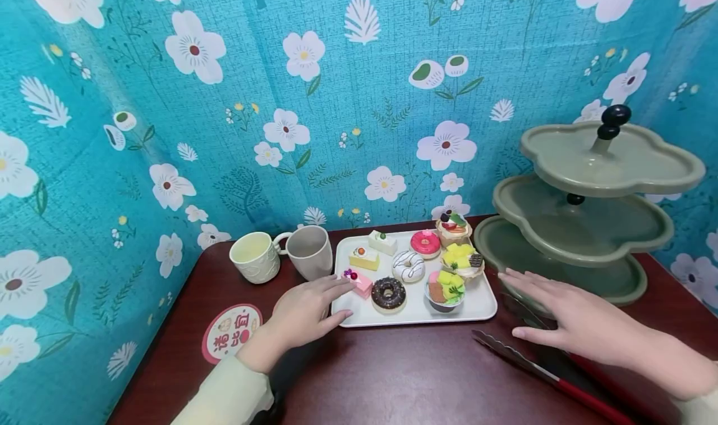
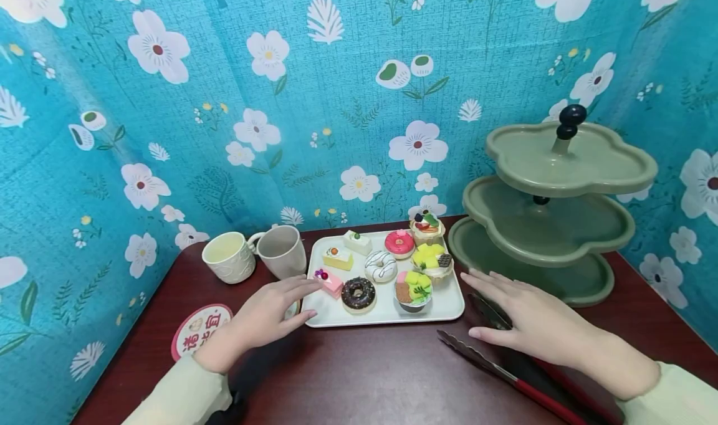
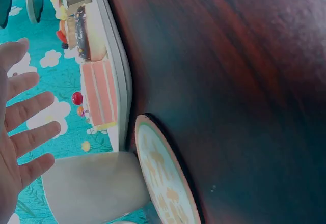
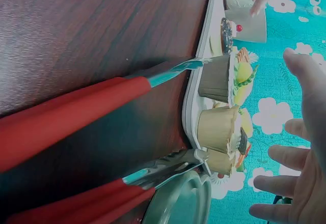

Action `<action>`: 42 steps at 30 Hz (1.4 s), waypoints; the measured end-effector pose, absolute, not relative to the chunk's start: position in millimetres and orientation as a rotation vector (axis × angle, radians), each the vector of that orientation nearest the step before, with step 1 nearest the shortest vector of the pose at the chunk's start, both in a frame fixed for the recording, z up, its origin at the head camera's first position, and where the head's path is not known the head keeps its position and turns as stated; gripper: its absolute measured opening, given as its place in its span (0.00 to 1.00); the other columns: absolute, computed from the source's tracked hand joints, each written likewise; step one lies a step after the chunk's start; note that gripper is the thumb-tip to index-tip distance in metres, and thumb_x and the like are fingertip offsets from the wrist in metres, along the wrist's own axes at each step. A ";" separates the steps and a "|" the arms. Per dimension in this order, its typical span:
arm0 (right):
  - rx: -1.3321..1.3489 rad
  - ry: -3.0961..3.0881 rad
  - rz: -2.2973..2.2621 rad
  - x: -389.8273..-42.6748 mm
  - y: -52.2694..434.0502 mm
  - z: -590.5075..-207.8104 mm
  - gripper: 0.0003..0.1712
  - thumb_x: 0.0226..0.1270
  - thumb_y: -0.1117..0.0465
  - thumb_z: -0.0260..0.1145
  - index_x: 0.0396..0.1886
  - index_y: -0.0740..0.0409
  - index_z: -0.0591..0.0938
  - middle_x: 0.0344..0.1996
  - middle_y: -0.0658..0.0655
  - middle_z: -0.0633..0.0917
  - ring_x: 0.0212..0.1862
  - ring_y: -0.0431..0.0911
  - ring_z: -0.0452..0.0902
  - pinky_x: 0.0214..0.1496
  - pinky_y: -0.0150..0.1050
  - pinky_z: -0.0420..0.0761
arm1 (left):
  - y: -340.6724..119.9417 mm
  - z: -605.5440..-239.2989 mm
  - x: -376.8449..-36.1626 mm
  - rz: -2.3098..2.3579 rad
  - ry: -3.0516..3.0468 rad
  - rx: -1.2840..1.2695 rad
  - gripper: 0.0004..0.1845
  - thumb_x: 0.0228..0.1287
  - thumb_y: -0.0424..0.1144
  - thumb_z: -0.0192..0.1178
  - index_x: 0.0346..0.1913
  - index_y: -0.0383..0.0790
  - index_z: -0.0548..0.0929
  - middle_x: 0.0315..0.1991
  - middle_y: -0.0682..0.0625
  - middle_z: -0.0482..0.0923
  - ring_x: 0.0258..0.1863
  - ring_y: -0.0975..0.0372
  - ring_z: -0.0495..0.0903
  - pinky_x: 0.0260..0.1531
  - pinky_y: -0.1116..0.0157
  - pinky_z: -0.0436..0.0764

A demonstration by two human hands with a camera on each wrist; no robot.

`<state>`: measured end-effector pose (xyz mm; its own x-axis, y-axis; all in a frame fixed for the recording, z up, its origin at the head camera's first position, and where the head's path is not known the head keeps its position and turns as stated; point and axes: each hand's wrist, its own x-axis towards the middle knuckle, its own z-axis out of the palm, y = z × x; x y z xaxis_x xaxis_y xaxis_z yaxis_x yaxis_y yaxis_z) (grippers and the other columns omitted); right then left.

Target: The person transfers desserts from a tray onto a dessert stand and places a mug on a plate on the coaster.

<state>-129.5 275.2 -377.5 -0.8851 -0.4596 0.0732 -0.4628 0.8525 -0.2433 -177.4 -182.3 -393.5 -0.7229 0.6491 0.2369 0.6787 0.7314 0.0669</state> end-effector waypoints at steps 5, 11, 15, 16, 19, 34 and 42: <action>0.685 -3.051 0.408 -123.5 282.9 -382.4 0.53 0.59 0.26 0.68 0.76 0.52 0.70 0.68 0.67 0.76 0.64 0.67 0.74 0.52 0.66 0.79 | -183.3 -400.0 -179.4 -0.245 -2.732 -1.122 0.23 0.68 0.51 0.66 0.62 0.47 0.84 0.56 0.49 0.84 0.57 0.57 0.81 0.54 0.55 0.81; 0.590 -3.067 0.422 -115.2 291.9 -388.3 0.50 0.58 0.29 0.71 0.74 0.51 0.73 0.62 0.67 0.79 0.59 0.65 0.78 0.49 0.65 0.81 | -183.9 -409.3 -179.7 -0.306 -2.728 -1.193 0.19 0.68 0.46 0.68 0.58 0.43 0.87 0.53 0.49 0.84 0.54 0.57 0.82 0.55 0.56 0.80; 0.541 -3.073 0.438 -112.3 296.5 -391.7 0.49 0.58 0.30 0.72 0.72 0.53 0.75 0.60 0.65 0.80 0.56 0.62 0.80 0.46 0.63 0.82 | -184.2 -415.1 -179.1 -0.319 -2.743 -1.196 0.17 0.67 0.44 0.68 0.56 0.44 0.88 0.51 0.49 0.84 0.53 0.58 0.82 0.53 0.56 0.81; 0.534 -3.072 0.442 -111.8 297.7 -392.6 0.49 0.58 0.31 0.72 0.72 0.54 0.75 0.60 0.65 0.80 0.56 0.62 0.80 0.46 0.63 0.82 | -184.3 -416.4 -178.9 -0.324 -2.752 -1.194 0.17 0.67 0.43 0.68 0.56 0.44 0.88 0.51 0.50 0.84 0.53 0.58 0.82 0.53 0.56 0.81; 0.520 -3.056 0.451 -110.1 301.2 -396.1 0.48 0.58 0.33 0.74 0.71 0.55 0.75 0.60 0.66 0.80 0.56 0.64 0.80 0.46 0.64 0.81 | -184.4 -419.4 -178.5 -0.345 -2.781 -1.192 0.16 0.67 0.42 0.69 0.55 0.44 0.88 0.50 0.49 0.84 0.52 0.58 0.81 0.53 0.55 0.81; 0.342 -3.129 0.430 -98.5 321.3 -421.1 0.50 0.58 0.31 0.72 0.68 0.63 0.76 0.58 0.74 0.79 0.56 0.72 0.76 0.47 0.70 0.77 | -184.6 -424.6 -185.0 -0.429 -2.801 -1.244 0.09 0.64 0.35 0.71 0.46 0.41 0.90 0.42 0.50 0.81 0.44 0.59 0.80 0.49 0.61 0.80; 0.347 -3.161 0.460 -88.4 328.6 -439.8 0.48 0.59 0.32 0.73 0.66 0.63 0.78 0.52 0.63 0.82 0.51 0.62 0.79 0.45 0.67 0.79 | -184.6 -428.6 -186.2 -0.455 -2.815 -1.268 0.07 0.64 0.33 0.71 0.44 0.42 0.90 0.41 0.52 0.81 0.44 0.60 0.80 0.49 0.62 0.80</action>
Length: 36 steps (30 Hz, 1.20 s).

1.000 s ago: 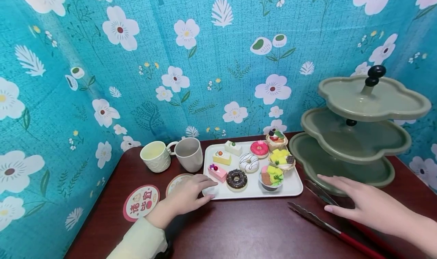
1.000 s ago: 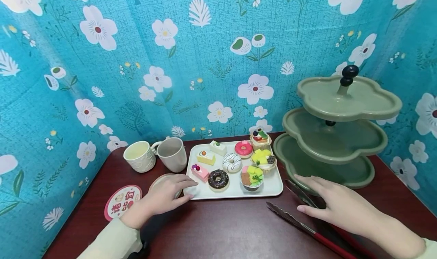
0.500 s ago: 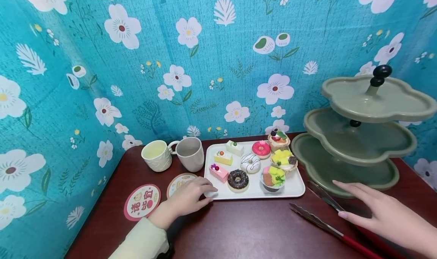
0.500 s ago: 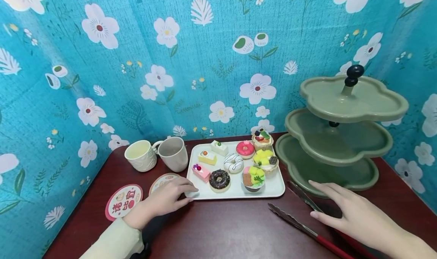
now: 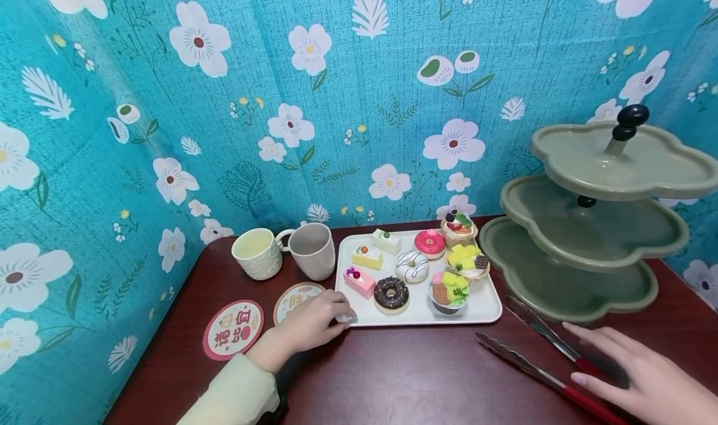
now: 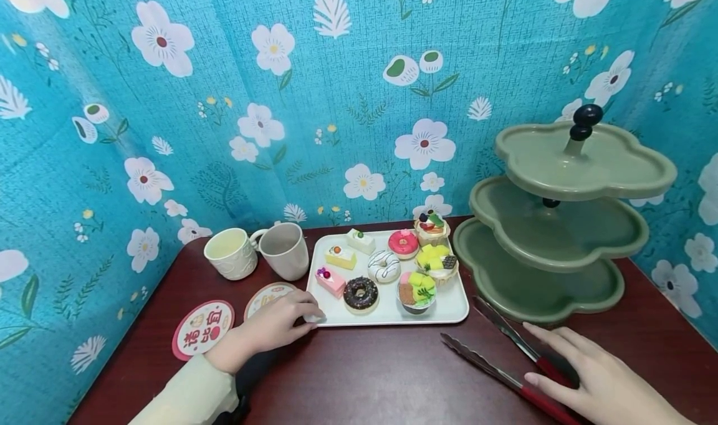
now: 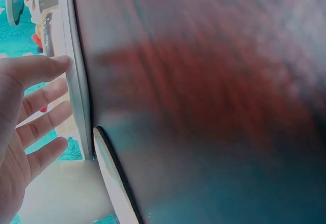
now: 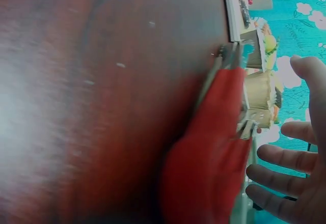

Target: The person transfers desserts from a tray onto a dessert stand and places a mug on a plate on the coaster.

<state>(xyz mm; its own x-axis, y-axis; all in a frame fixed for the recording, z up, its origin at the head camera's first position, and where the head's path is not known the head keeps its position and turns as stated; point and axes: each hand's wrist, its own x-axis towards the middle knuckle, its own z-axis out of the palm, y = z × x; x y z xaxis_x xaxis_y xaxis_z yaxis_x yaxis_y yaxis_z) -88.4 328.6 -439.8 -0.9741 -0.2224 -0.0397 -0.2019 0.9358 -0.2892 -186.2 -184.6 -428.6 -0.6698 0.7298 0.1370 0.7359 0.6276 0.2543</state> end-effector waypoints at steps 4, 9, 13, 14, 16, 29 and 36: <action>-0.296 2.931 -0.465 -85.5 332.5 -446.5 0.49 0.62 0.31 0.70 0.68 0.65 0.75 0.51 0.61 0.81 0.49 0.58 0.79 0.44 0.64 0.81 | -184.3 -427.7 -185.6 -0.460 -2.842 -1.262 0.06 0.65 0.34 0.70 0.44 0.43 0.90 0.41 0.53 0.81 0.44 0.62 0.80 0.49 0.63 0.80; -0.267 2.938 -0.481 -79.1 335.1 -455.2 0.47 0.63 0.34 0.71 0.67 0.68 0.75 0.48 0.59 0.81 0.47 0.57 0.79 0.41 0.61 0.81 | -184.0 -428.3 -185.7 -0.458 -2.820 -1.273 0.06 0.65 0.34 0.70 0.43 0.43 0.91 0.41 0.52 0.81 0.44 0.61 0.80 0.49 0.63 0.80; -0.217 2.973 -0.442 -74.5 336.0 -464.2 0.48 0.61 0.33 0.72 0.64 0.68 0.77 0.47 0.61 0.82 0.47 0.60 0.79 0.41 0.62 0.81 | -184.1 -429.2 -186.1 -0.453 -2.791 -1.290 0.05 0.64 0.32 0.70 0.42 0.43 0.90 0.41 0.52 0.80 0.44 0.60 0.79 0.49 0.63 0.80; -0.204 2.971 -0.430 -73.7 336.0 -466.0 0.49 0.60 0.32 0.71 0.64 0.68 0.77 0.47 0.62 0.82 0.47 0.61 0.79 0.41 0.62 0.80 | -184.2 -429.3 -186.1 -0.453 -2.788 -1.292 0.06 0.64 0.32 0.70 0.42 0.43 0.90 0.41 0.52 0.80 0.44 0.60 0.79 0.49 0.62 0.80; -0.192 2.967 -0.416 -72.4 336.6 -469.2 0.50 0.60 0.31 0.71 0.64 0.69 0.77 0.45 0.62 0.81 0.46 0.60 0.79 0.41 0.62 0.80 | -184.4 -429.0 -186.1 -0.454 -2.783 -1.297 0.06 0.64 0.31 0.70 0.42 0.43 0.90 0.41 0.52 0.80 0.44 0.61 0.79 0.49 0.63 0.80; -0.177 3.121 -0.560 -59.3 342.6 -503.1 0.52 0.48 0.36 0.81 0.63 0.69 0.78 0.45 0.60 0.79 0.43 0.56 0.78 0.33 0.41 0.78 | -183.0 -427.5 -185.3 -0.469 -2.828 -1.314 0.07 0.63 0.30 0.70 0.43 0.42 0.90 0.41 0.52 0.80 0.43 0.62 0.79 0.48 0.63 0.80; -0.130 3.182 -0.562 -56.4 338.1 -513.8 0.55 0.46 0.37 0.83 0.63 0.72 0.76 0.44 0.62 0.79 0.43 0.60 0.78 0.36 0.52 0.80 | -181.0 -427.0 -183.3 -0.449 -2.874 -1.320 0.08 0.62 0.29 0.70 0.43 0.41 0.90 0.39 0.53 0.80 0.42 0.64 0.78 0.47 0.66 0.80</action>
<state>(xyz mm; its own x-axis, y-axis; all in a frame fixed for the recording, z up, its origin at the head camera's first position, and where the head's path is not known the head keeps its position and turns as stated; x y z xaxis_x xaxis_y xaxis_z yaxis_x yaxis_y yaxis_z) -56.4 338.1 -513.8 -0.9926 -0.0627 0.1043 -0.0947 0.9364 -0.3378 -183.3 -181.0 -427.0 -0.6570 0.7507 0.0689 0.7360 0.6190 0.2742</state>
